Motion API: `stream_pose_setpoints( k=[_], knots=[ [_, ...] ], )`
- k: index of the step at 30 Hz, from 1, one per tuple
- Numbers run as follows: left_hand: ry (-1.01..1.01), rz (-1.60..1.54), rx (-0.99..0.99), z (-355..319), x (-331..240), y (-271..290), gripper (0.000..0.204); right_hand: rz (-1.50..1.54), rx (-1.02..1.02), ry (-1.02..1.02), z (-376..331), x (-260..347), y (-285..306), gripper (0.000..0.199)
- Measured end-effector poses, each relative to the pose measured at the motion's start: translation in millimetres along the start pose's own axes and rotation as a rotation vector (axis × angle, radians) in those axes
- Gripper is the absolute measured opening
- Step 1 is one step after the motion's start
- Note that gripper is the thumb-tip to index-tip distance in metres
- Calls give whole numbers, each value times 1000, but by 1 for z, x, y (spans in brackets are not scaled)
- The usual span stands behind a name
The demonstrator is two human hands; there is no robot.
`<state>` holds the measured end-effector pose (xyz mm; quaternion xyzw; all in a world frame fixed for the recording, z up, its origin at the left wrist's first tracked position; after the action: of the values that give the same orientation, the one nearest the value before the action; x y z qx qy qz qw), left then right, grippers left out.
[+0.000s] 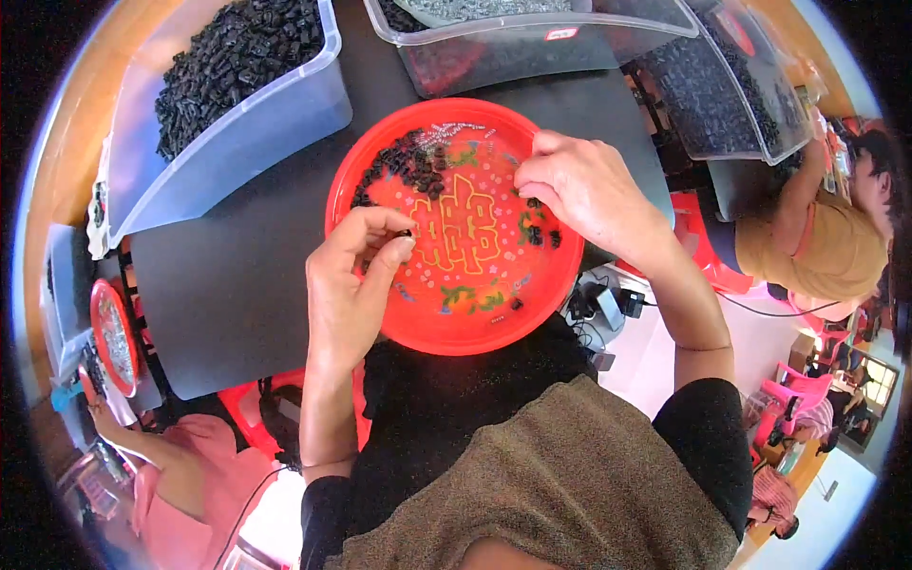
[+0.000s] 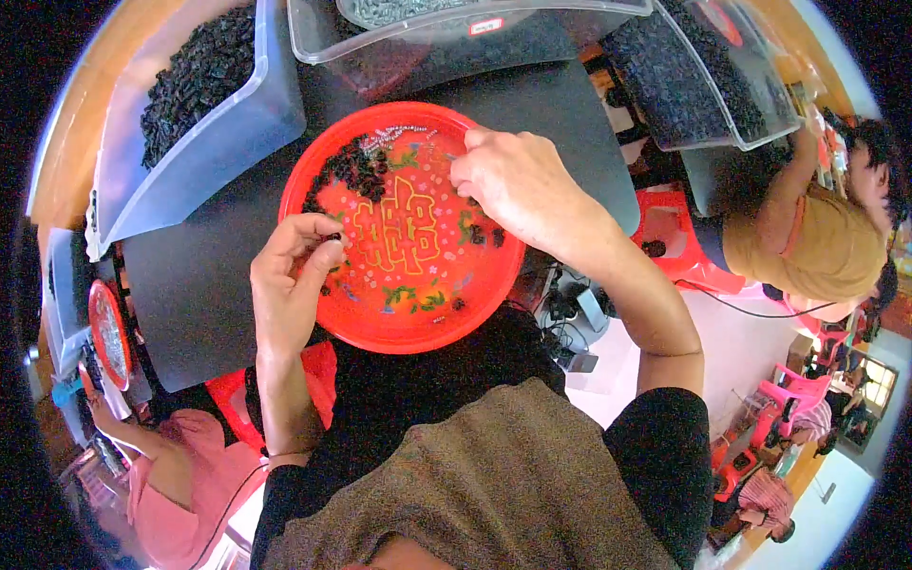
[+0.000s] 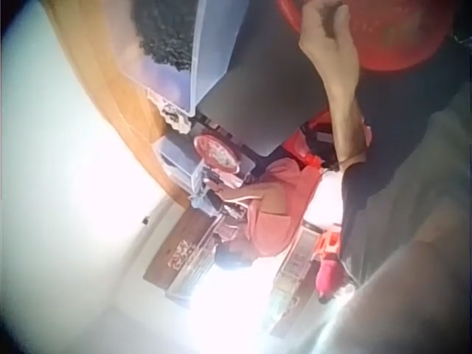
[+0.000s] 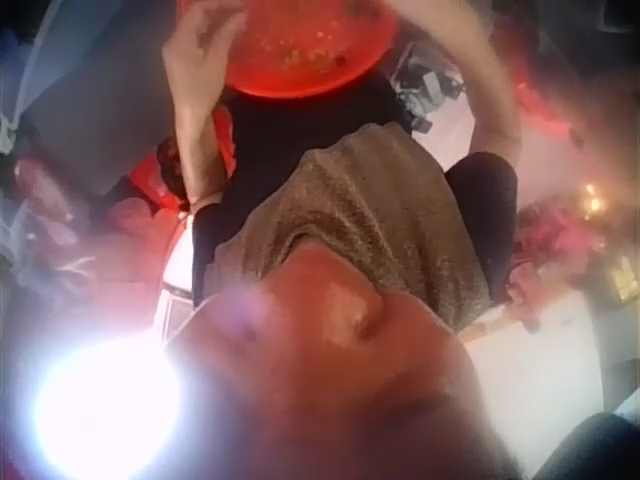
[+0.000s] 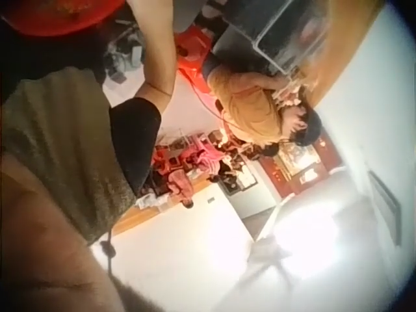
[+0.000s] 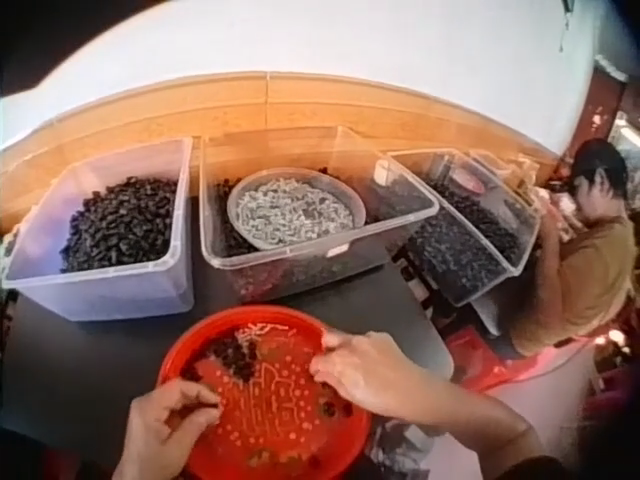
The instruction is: The person assembles small black plastic components by hand, transfers plastic parts from a storage container into a red tray, and resumes assembling the components by hand.
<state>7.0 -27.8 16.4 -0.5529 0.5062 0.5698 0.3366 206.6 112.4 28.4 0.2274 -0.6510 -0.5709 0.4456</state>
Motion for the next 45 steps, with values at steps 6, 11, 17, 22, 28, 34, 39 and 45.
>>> stream_pose_setpoints(
  k=[6,11,17,22,28,34,39,45],
  knots=[
    [-9,-322,27,1,5,-4,16,-76,41,55,-6,3,-4,8],
    [43,-374,43,3,9,-5,17,-29,30,107,-11,2,-6,9],
    [27,-433,26,5,11,-11,18,182,-129,59,0,8,-3,9],
    [21,-406,-1,4,11,-15,16,845,-144,-90,1,28,7,13],
    [-43,-435,-25,3,7,-18,13,892,-180,8,15,56,4,21],
    [-90,-317,-4,2,1,-17,9,910,-115,-51,15,60,6,45],
    [-92,-316,48,3,-7,-18,9,996,-10,-51,22,55,11,51],
    [-151,-163,66,3,-20,-24,9,862,90,55,28,50,26,62]
  ],
)
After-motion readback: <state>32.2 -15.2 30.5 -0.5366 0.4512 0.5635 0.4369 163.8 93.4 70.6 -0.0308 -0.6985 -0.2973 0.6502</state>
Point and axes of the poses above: each hand's wrist, its own z-axis towards the middle knuckle, its own y-axis out of the back of the hand, x = y × z, the point moved 4 cm from there along z, towards the middle knuckle, and after that the axes turned 1 degree about -x, right-handed, at the moved point
